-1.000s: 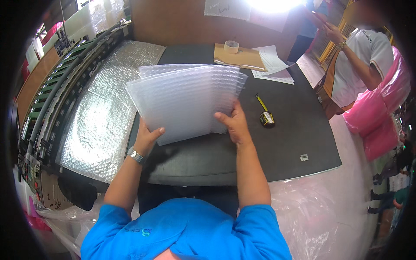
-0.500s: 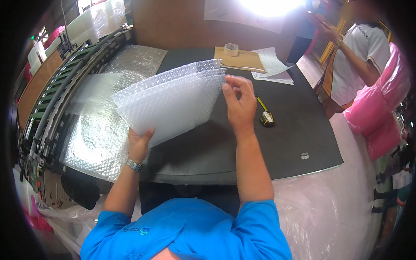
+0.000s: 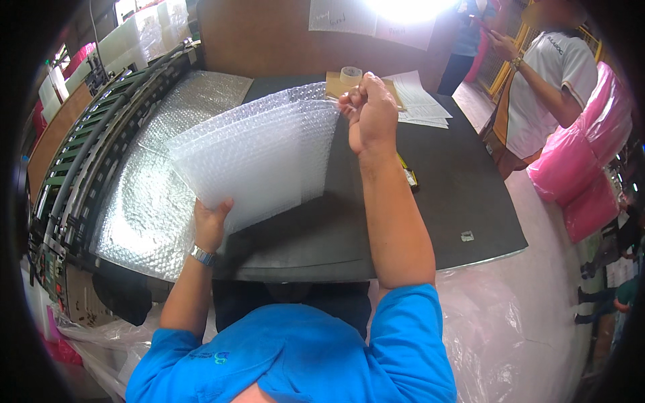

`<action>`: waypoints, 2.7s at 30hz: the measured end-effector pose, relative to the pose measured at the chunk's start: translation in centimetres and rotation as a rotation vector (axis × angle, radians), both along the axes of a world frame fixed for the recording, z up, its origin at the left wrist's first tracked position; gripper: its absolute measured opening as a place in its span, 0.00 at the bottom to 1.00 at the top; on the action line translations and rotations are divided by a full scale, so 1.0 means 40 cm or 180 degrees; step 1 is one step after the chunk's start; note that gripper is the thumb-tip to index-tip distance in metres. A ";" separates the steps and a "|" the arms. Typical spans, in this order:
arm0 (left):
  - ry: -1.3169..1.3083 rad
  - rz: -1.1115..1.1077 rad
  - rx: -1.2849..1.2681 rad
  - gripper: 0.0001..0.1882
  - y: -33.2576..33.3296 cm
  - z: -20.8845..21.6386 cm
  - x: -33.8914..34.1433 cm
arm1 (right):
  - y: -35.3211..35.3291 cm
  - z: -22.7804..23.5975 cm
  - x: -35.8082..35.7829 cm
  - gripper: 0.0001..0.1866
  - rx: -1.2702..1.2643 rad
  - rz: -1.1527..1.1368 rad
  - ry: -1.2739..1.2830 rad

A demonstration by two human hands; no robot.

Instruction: The person measures a sheet of bubble wrap with a tape measure, then repeatedly picks up stacks of bubble wrap from a nearby bag and places them on a table. The person aligns and stacks the sheets while occasionally using the tape measure.

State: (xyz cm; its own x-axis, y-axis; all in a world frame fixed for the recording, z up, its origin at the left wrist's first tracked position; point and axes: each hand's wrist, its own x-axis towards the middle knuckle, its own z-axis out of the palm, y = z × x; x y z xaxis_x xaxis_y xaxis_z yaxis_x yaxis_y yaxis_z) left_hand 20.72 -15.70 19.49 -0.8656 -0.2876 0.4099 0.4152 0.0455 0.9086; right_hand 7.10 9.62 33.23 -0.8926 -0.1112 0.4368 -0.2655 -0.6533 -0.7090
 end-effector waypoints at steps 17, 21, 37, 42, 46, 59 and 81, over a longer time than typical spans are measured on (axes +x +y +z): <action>-0.0099 -0.0019 0.0135 0.23 -0.011 0.005 0.019 | -0.105 0.109 0.018 0.11 0.0910 -0.0027 0.0176; -0.0109 0.0073 0.0339 0.24 -0.014 0.012 0.023 | -0.070 0.087 0.041 0.07 0.1075 -0.0541 0.0812; 0.0145 -0.0046 0.0817 0.28 0.005 0.056 0.019 | -0.027 -0.279 0.091 0.04 0.2034 -0.0782 -0.0261; 0.0212 0.0050 0.0643 0.28 -0.004 0.052 0.016 | -0.023 -0.317 0.094 0.05 0.2020 -0.0683 -0.0329; 0.0253 0.0123 0.0627 0.28 -0.005 0.060 0.015 | -0.020 -0.320 0.098 0.05 0.1907 -0.0599 -0.0352; -0.0802 -0.0285 0.2464 0.21 -0.039 0.087 -0.041 | 0.003 -0.372 0.164 0.17 0.1258 0.0461 -0.1411; -0.1499 -0.0365 0.3238 0.21 0.026 0.033 -0.053 | -0.106 -0.267 0.225 0.22 0.0854 0.0967 -0.1140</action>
